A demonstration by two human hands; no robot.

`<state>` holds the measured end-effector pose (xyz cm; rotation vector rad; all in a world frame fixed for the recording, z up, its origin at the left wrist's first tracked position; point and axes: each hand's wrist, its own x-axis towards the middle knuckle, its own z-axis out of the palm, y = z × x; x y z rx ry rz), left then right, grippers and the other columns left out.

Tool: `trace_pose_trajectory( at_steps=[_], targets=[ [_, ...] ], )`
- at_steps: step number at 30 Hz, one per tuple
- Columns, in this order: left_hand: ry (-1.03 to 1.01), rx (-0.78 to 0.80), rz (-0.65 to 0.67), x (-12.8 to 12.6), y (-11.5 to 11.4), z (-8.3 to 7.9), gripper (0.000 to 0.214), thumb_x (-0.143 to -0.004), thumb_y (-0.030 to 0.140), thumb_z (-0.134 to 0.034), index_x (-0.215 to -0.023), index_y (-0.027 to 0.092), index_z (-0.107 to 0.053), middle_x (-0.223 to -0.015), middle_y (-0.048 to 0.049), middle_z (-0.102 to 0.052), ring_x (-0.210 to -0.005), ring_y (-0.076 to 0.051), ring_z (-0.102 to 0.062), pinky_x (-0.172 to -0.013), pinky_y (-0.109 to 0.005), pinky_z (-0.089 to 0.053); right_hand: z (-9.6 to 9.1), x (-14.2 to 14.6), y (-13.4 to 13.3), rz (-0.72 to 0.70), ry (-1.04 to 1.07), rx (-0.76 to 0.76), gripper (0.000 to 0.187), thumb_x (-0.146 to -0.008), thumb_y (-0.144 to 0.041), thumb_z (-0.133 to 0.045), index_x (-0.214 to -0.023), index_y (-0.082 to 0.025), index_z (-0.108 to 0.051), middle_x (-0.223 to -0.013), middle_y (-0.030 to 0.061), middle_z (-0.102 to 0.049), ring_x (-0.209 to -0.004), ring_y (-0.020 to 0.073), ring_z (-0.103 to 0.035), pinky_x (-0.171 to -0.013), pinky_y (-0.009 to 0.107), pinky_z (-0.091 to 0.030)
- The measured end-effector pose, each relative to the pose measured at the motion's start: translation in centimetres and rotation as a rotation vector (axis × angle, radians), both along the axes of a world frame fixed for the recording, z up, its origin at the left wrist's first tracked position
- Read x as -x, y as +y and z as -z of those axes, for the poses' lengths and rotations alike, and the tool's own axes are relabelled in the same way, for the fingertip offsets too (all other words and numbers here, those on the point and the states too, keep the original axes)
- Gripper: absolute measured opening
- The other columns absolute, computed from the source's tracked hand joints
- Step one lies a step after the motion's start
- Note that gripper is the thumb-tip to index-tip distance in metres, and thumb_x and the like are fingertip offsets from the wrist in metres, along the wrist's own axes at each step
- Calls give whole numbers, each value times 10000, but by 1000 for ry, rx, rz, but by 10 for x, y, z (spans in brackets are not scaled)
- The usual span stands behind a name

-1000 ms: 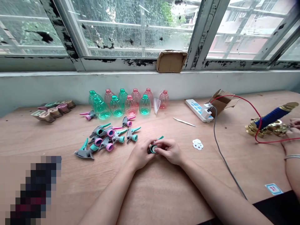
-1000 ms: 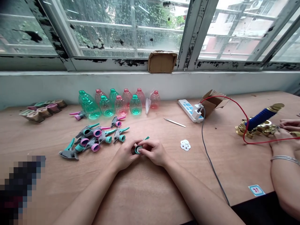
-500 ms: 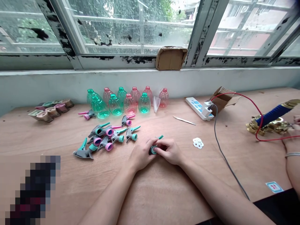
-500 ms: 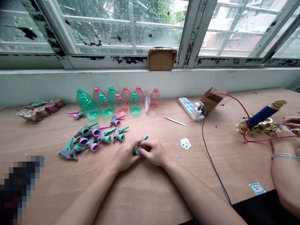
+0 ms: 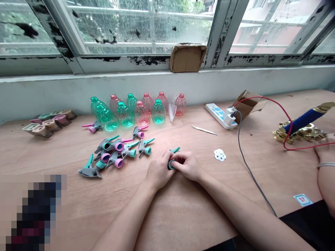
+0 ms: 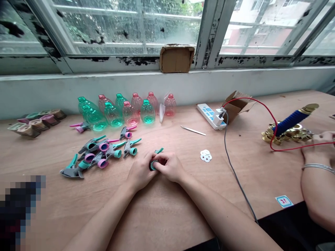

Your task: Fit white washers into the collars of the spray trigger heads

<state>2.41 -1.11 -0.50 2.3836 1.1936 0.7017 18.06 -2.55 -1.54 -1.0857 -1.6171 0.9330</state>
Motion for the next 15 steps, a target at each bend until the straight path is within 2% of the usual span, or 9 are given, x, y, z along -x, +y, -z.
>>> trace_pose_trajectory(
  at_steps=[4, 9, 12, 15],
  targets=[
    [-13, 20, -20, -3, -2, -1, 217, -752, 137, -548, -947, 231, -539, -963, -21, -625, -843, -199, -605, -687, -281, -448, 1, 1, -1, 37, -33, -40, 116, -748, -163, -615, -788, -161, -725, -653, 2, -636, -556, 105, -490, -536, 225, -399],
    [-151, 42, -35, 1, 1, 2, 314, -704, 81, -560, -983, 223, -540, -942, -12, -615, -863, -185, -581, -742, -280, -448, 1, -4, -3, 2, -54, -170, 243, -763, -172, -646, -996, -199, -709, -679, -16, -576, -562, 100, -481, -533, 218, -413],
    [-210, 48, -52, 2, 2, 4, 341, -710, 99, -590, -1027, 215, -538, -918, -8, -605, -838, -177, -572, -719, -274, -443, 3, -7, -3, 14, -97, -244, 288, -770, -169, -646, -1050, -223, -690, -784, -1, -583, -573, 91, -483, -530, 214, -429],
    [-203, 44, -67, 3, 2, 4, 321, -725, 117, -594, -1027, 214, -543, -905, -6, -597, -829, -176, -569, -711, -276, -438, 4, -8, -4, 21, -169, -355, 223, -779, -173, -648, -991, -223, -697, -923, 36, -619, -617, 95, -530, -560, 221, -463]
  ],
)
